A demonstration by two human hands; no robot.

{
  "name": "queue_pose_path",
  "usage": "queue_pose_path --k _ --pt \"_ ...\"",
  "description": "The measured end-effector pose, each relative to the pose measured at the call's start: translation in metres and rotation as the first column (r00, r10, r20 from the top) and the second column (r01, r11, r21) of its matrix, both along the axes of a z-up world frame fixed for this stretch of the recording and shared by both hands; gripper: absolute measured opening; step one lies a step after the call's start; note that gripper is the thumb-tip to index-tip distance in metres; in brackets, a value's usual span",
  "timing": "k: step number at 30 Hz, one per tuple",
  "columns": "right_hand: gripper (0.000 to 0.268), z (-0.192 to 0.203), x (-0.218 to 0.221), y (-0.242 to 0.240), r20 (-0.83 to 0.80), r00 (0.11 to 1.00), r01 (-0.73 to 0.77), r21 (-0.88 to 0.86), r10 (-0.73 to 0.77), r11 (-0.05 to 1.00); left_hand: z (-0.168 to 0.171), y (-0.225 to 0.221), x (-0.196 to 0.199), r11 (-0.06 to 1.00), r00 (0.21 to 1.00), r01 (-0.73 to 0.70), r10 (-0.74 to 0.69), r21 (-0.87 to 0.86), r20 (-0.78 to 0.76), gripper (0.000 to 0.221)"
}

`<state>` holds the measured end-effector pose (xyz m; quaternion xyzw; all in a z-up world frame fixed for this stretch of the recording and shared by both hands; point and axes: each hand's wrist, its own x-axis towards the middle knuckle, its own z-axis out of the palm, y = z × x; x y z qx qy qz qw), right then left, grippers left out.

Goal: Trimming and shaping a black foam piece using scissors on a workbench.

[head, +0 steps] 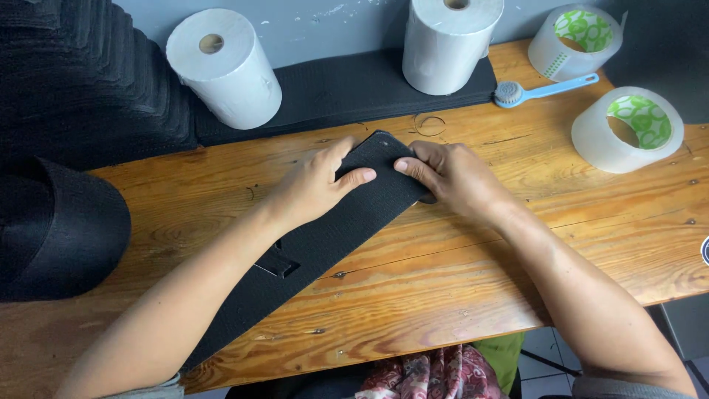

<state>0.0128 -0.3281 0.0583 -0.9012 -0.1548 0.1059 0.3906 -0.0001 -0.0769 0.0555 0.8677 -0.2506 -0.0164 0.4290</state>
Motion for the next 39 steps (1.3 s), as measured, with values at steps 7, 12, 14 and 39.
queue_pose_path --k 7,12,14,39 --pt "0.033 -0.005 0.01 -0.021 0.063 0.997 0.04 0.051 -0.043 0.998 0.051 0.022 0.006 0.992 0.967 0.115 -0.098 0.058 -0.235 0.038" --pt "0.036 0.002 0.025 -0.045 0.188 0.977 0.108 -0.004 -0.105 0.994 0.037 0.039 0.005 0.985 0.915 0.139 -0.087 0.106 -0.394 0.048" --pt "0.037 -0.002 0.028 -0.048 0.176 0.977 0.118 0.022 -0.12 0.993 0.044 0.034 0.002 0.989 0.919 0.111 -0.063 0.101 -0.39 0.046" --pt "0.049 0.018 -0.033 0.055 -0.123 0.988 -0.064 0.243 0.096 0.968 0.027 -0.007 0.022 0.643 0.916 -0.188 0.387 -0.742 0.103 0.021"
